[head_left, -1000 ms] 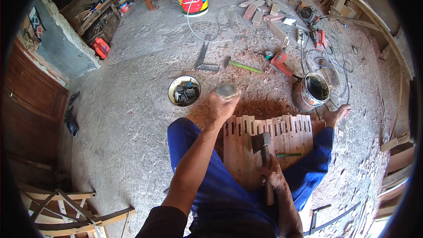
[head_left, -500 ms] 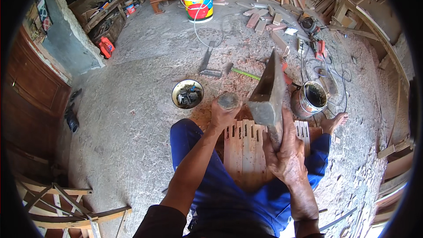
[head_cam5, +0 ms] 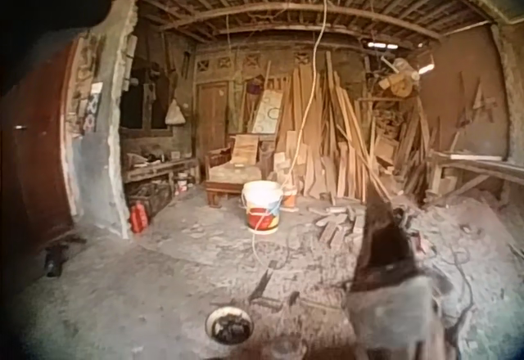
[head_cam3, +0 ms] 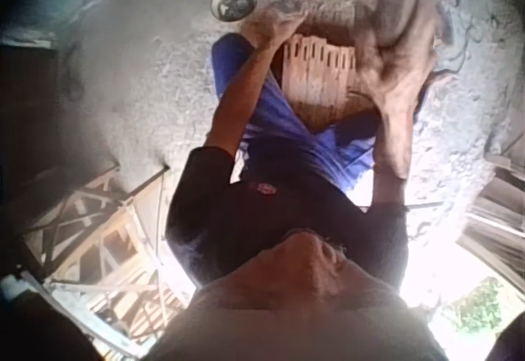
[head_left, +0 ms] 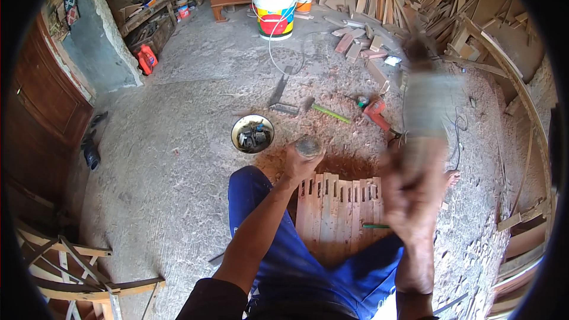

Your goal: The person chisels a piece of wood using an axe and a wooden mallet while sitting on the floor. They strike the back of the axe blade with the mallet to carve the wood.

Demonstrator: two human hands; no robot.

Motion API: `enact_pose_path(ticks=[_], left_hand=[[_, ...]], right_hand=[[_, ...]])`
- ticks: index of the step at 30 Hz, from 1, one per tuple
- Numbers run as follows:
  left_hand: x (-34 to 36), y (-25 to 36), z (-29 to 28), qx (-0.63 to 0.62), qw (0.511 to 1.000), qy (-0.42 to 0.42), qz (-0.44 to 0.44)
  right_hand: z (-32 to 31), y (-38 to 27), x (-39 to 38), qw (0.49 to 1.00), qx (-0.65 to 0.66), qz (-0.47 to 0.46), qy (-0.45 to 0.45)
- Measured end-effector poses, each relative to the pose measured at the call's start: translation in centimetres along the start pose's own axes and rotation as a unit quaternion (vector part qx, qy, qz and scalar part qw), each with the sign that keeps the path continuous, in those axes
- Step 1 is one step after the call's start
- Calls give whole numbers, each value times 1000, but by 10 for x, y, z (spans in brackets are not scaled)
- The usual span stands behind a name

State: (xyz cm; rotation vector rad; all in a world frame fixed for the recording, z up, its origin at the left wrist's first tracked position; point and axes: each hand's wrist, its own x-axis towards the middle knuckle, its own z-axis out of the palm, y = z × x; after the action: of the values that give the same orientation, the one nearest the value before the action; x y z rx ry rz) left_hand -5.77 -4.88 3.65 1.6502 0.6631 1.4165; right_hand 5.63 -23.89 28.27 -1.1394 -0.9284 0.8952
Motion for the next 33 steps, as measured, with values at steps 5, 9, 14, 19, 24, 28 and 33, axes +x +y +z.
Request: enact_pose_path(ticks=[5,9,14,19,24,28,33], left_hand=[[-2,9,10,-12,1000,9,-20],[-5,2,3,21,999,-50,6],[-3,-4,3,1,999,-24,-36],[-6,-3,10,-16,996,-23,-84],[-9,-10,11,-38,995,-12,-87],[-19,19,11,31,998,-1,-59],[-22,-16,12,-65,991,-23,-114]], right_hand=[[-3,93,12,808,-504,-307,12],[-35,130,5,776,-604,-130,-127],[-21,25,-5,971,-211,52,-100],[0,-15,7,856,-300,-388,162],[-32,108,18,716,-643,-269,-33],[-22,99,-2,812,-568,18,-137],[-16,28,-1,987,-109,-115,22]])
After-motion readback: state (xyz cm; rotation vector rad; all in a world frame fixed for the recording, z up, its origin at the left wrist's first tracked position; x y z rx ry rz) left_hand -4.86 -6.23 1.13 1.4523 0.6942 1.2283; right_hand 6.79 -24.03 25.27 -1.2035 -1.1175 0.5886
